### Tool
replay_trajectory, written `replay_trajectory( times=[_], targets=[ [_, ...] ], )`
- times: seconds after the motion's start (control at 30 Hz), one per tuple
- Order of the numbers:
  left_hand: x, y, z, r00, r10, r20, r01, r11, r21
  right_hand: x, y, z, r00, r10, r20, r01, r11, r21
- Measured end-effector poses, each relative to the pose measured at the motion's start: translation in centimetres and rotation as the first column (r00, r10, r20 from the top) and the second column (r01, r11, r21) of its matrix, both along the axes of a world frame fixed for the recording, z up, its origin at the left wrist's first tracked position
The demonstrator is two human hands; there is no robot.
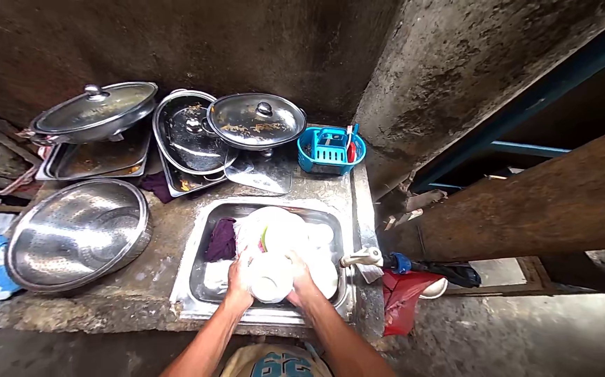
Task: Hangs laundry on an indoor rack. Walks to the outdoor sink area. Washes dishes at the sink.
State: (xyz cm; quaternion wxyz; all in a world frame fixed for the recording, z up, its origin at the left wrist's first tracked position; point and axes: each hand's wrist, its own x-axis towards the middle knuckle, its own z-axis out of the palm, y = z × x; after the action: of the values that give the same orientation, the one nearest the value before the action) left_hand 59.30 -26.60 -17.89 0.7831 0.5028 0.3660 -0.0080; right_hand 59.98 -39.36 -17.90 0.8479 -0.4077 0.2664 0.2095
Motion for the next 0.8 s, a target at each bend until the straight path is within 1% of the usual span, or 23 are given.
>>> replay_trajectory(
  times=[0.07, 0.1, 0.13, 0.17, 0.2, 0.23, 0.27, 0.3, 0.33, 0.37, 0.4, 0.43, 0.47, 0.5, 0.57, 0.6, 0.63, 0.7, 0.73, 0.77, 0.8],
  targets=[
    [-0.2, -0.8, -1.4, 0.993, 0.111, -0.03, -0.11, 0.994, 0.004, -0.5, 0.3, 0.1, 0.997, 0.071, -0.027, -0.069, 0.996, 0.049],
    [-0.6, -1.6, -1.8, 0.99, 0.143, 0.014, -0.143, 0.989, 0.042, -0.8, 0.7, 0.1, 0.996, 0.084, -0.027, -0.084, 0.996, 0.029],
    [-1.5, -2.2, -2.2, 0.987, 0.112, 0.111, -0.124, 0.986, 0.107, -1.1, 1.1, 0.2, 0.994, 0.111, -0.01, -0.111, 0.994, -0.01],
    [-2.5, -2.6, -3.1, 0.968, 0.032, 0.247, -0.093, 0.967, 0.238, -1.6, 1.4, 0.3, 0.987, 0.155, 0.032, -0.153, 0.986, -0.066],
    [-3.2, -2.6, -4.0, 0.933, -0.056, 0.354, -0.081, 0.929, 0.36, -2.3, 1.4, 0.4, 0.967, 0.228, 0.111, -0.212, 0.967, -0.143],
    [-3.6, -2.3, -4.6, 0.911, -0.102, 0.4, -0.083, 0.904, 0.419, -3.0, 1.1, 0.2, 0.912, 0.352, 0.212, -0.294, 0.919, -0.262],
    [-3.8, -2.1, -4.8, 0.919, -0.09, 0.384, -0.079, 0.912, 0.403, -3.4, 0.8, -0.2, 0.821, 0.492, 0.289, -0.352, 0.836, -0.421],
    [-3.8, -1.9, -4.8, 0.953, -0.055, 0.297, -0.052, 0.939, 0.34, -3.7, 0.4, -0.4, 0.719, 0.607, 0.339, -0.352, 0.739, -0.575],
    [-3.7, -1.4, -4.6, 0.984, -0.055, 0.169, 0.007, 0.962, 0.272, -3.7, 0.1, -0.9, 0.634, 0.674, 0.38, -0.311, 0.672, -0.672],
    [-3.3, -0.4, -4.5, 0.994, -0.104, 0.04, 0.089, 0.957, 0.275, -3.5, 0.0, -1.5, 0.586, 0.717, 0.377, -0.293, 0.622, -0.726],
    [-2.8, 1.0, -4.5, 0.981, -0.183, -0.066, 0.195, 0.918, 0.345, -3.4, -0.1, -2.0, 0.56, 0.758, 0.335, -0.311, 0.568, -0.762],
    [-2.1, 2.5, -4.3, 0.953, -0.271, -0.131, 0.301, 0.831, 0.467, -3.3, -0.1, -2.5, 0.523, 0.81, 0.266, -0.362, 0.493, -0.791],
    [-1.2, 3.8, -4.2, 0.922, -0.354, -0.156, 0.375, 0.715, 0.591, -3.3, 0.2, -3.1, 0.472, 0.859, 0.197, -0.411, 0.412, -0.813],
    [-0.2, 4.6, -4.0, 0.898, -0.416, -0.143, 0.393, 0.616, 0.683, -3.4, 0.8, -3.6, 0.406, 0.904, 0.137, -0.446, 0.326, -0.834],
    [2.2, 4.6, -3.3, 0.852, -0.517, -0.075, 0.367, 0.49, 0.791, -3.8, 2.2, -4.3, 0.266, 0.964, 0.019, -0.457, 0.144, -0.878],
    [3.5, 4.0, -2.9, 0.814, -0.572, -0.1, 0.396, 0.42, 0.816, -4.0, 3.0, -4.7, 0.218, 0.975, -0.028, -0.43, 0.07, -0.9],
    [4.8, 3.2, -2.4, 0.761, -0.621, -0.189, 0.472, 0.33, 0.818, -4.2, 3.5, -4.9, 0.181, 0.981, -0.062, -0.395, 0.015, -0.918],
    [7.1, 1.4, -1.8, 0.641, -0.655, -0.4, 0.625, 0.143, 0.767, -4.1, 4.1, -4.8, 0.118, 0.988, -0.096, -0.362, -0.048, -0.931],
    [8.0, 0.5, -1.8, 0.601, -0.647, -0.47, 0.661, 0.071, 0.747, -4.0, 4.2, -4.4, 0.092, 0.99, -0.11, -0.365, -0.07, -0.929],
    [8.7, -0.2, -1.9, 0.583, -0.635, -0.506, 0.667, 0.019, 0.745, -3.9, 4.0, -4.1, 0.082, 0.991, -0.107, -0.372, -0.069, -0.926],
    [9.2, -0.6, -2.2, 0.586, -0.631, -0.508, 0.654, -0.003, 0.757, -4.0, 3.6, -3.9, 0.096, 0.992, -0.088, -0.372, -0.046, -0.927]
  ],
)
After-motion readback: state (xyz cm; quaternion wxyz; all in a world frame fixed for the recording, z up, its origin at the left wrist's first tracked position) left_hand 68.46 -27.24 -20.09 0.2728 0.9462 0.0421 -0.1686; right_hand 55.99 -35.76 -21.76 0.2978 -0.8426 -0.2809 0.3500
